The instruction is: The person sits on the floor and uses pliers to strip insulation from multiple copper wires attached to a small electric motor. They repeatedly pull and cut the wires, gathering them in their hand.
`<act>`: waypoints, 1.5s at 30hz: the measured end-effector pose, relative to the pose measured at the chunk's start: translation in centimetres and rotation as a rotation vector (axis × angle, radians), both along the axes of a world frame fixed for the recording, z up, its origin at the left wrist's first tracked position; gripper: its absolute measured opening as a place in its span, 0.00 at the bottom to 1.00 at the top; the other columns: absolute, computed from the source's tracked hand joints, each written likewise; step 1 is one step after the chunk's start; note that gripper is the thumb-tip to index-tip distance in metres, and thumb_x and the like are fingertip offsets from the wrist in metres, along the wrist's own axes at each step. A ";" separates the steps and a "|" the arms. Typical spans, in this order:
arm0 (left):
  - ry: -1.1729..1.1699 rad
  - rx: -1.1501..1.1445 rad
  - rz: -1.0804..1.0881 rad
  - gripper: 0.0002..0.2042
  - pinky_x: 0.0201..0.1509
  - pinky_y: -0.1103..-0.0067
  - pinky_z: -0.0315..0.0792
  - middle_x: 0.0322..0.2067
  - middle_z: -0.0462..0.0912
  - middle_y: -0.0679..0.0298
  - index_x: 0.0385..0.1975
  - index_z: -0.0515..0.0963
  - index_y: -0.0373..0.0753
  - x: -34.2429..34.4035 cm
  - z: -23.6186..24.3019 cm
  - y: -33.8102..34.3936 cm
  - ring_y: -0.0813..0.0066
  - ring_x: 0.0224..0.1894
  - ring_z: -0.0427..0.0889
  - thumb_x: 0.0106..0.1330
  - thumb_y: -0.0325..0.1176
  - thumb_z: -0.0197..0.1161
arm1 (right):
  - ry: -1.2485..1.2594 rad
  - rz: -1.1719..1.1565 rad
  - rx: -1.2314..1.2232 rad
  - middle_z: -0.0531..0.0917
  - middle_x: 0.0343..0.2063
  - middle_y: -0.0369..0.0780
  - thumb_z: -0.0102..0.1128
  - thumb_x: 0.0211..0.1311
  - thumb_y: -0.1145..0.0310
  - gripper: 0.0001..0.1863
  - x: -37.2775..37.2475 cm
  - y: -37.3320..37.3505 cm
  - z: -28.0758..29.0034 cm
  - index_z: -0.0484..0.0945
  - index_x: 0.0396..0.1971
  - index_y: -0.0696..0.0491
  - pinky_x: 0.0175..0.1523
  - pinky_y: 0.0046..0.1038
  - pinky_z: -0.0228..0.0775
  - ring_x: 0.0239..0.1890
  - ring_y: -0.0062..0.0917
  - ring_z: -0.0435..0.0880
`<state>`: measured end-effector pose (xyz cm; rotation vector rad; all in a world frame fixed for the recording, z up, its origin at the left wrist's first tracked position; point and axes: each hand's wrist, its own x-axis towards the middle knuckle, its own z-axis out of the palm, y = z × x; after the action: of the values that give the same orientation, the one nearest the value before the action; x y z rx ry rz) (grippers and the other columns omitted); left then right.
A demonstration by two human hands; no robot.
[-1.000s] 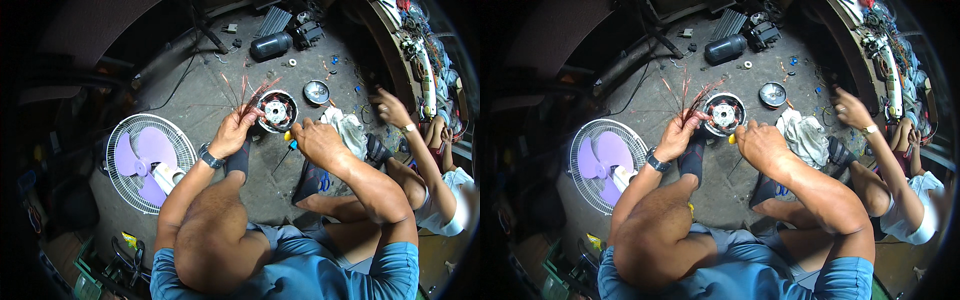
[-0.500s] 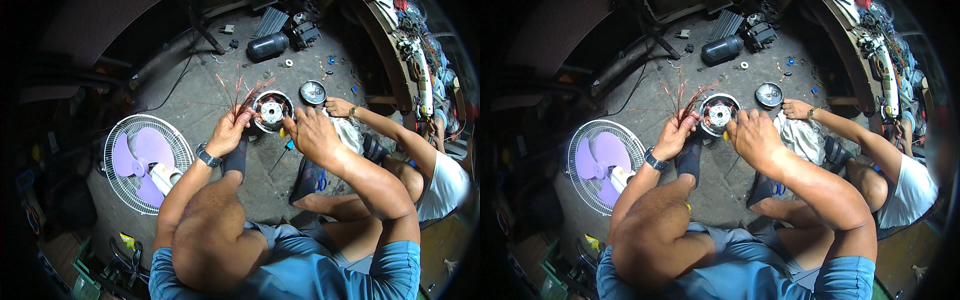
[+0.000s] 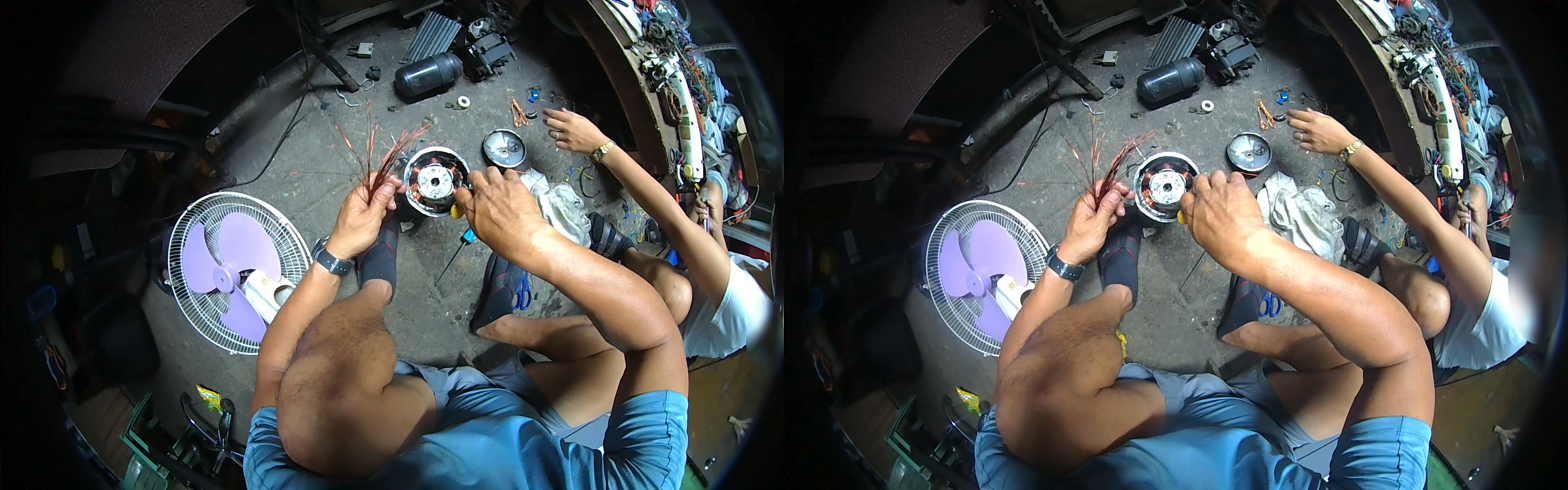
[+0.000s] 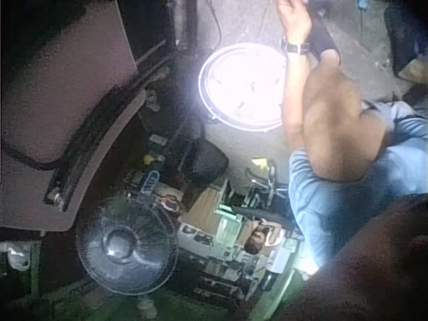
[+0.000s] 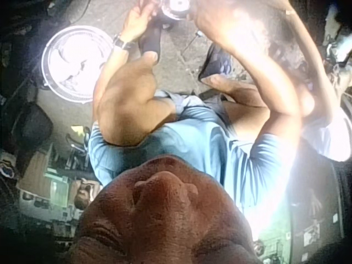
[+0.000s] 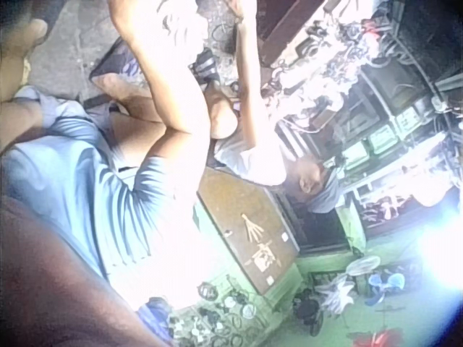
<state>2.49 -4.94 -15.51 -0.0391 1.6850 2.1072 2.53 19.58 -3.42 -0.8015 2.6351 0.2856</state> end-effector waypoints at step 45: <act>0.213 0.143 0.005 0.13 0.36 0.86 0.69 0.32 0.79 0.70 0.39 0.78 0.38 -1.8 6.5 0.7 0.87 0.28 0.71 0.81 0.41 0.54 | 0.075 -0.123 -0.386 0.78 0.37 0.48 0.54 0.65 0.71 0.08 1.0 1.2 11.3 0.73 0.42 0.55 0.42 0.42 0.78 0.41 0.44 0.84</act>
<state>0.67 -4.26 -8.99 0.2323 1.6450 2.2982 3.56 20.78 7.87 -0.7483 2.8383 -0.2397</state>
